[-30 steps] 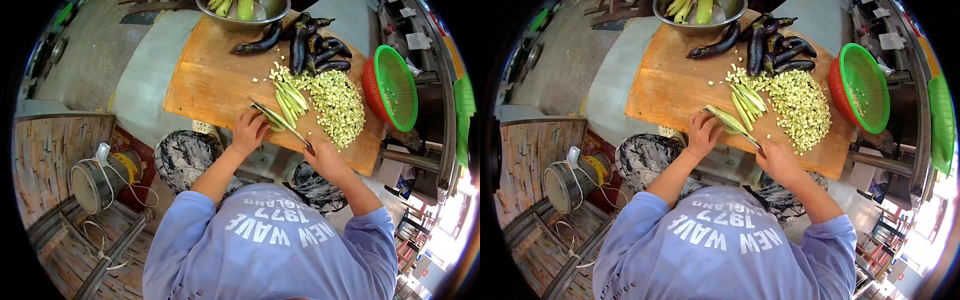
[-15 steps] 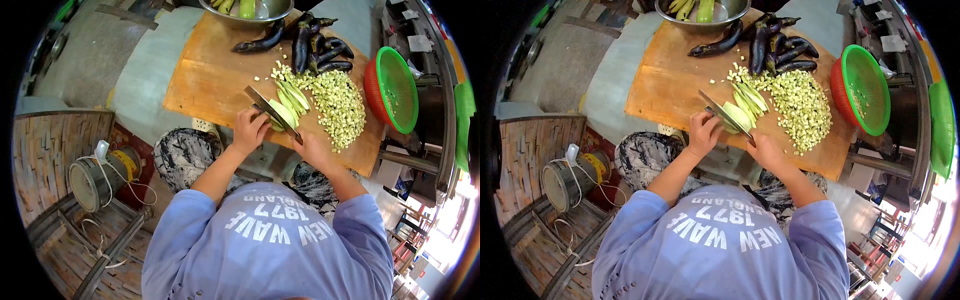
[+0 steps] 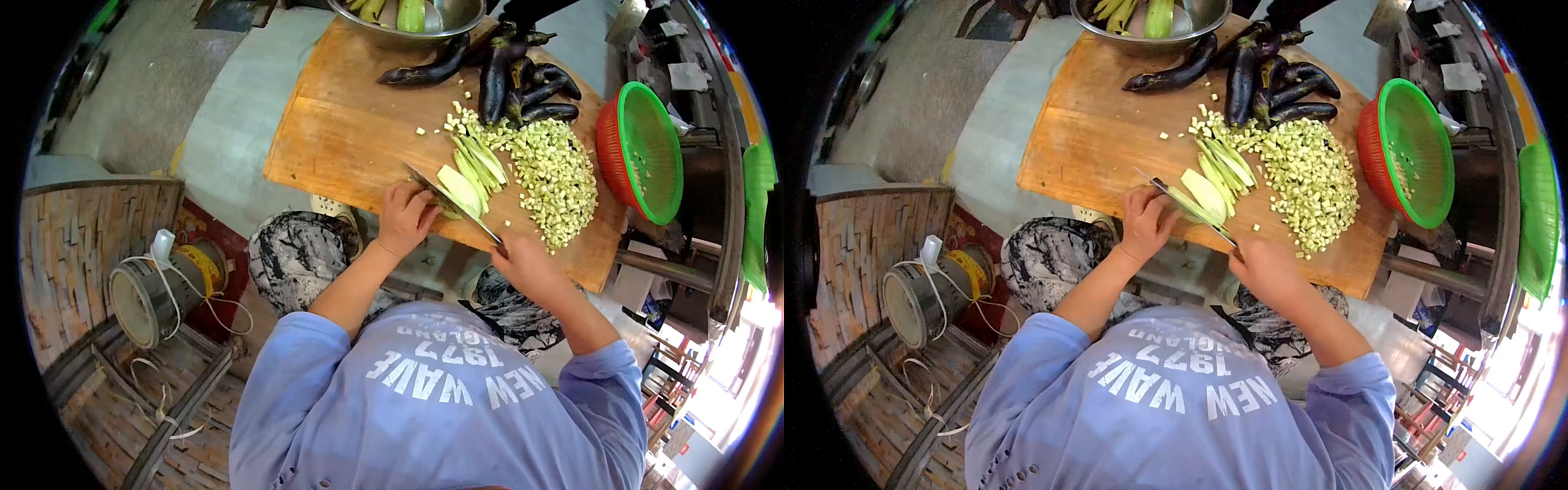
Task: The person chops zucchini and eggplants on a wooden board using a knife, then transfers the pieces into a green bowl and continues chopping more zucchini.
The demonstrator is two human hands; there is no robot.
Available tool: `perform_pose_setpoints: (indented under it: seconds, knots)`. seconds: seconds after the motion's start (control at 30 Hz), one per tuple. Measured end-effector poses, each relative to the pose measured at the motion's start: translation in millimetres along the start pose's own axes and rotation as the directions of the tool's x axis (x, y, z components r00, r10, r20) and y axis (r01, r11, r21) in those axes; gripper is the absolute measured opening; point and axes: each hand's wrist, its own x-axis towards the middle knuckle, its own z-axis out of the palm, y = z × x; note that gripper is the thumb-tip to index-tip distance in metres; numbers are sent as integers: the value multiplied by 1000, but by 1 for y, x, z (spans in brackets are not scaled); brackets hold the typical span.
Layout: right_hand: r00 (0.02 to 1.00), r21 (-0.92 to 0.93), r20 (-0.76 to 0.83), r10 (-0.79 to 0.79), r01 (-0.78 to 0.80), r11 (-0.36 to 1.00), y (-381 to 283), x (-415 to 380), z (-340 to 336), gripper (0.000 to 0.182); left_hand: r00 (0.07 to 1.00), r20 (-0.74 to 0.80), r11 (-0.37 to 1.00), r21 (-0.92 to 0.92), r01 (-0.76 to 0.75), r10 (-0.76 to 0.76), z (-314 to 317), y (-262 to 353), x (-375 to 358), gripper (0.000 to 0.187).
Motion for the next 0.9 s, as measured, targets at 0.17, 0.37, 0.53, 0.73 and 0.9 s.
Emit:
perform_pose_setpoints:
  seconds: [0.17,0.37,0.53,0.73,0.9]
  knots:
    - [998,180,-68,3,9,984,8,40,38,18,999,-6,998,11,-54,54,0,-3,1,32]
    - [992,185,-113,64,-42,982,-10,17,12,18,999,-21,999,19,-37,38,-1,-1,0,32]
    - [996,177,-88,6,10,984,-6,-9,1,17,999,-34,1000,-5,-4,4,1,-2,0,32]
    - [1000,107,-27,0,3,994,-1,-16,-6,15,1000,-19,1000,21,-12,12,1,-4,-1,33]
    - [999,31,-9,-39,39,999,-1,0,-6,16,1000,-26,1000,24,-15,15,0,-3,1,33]
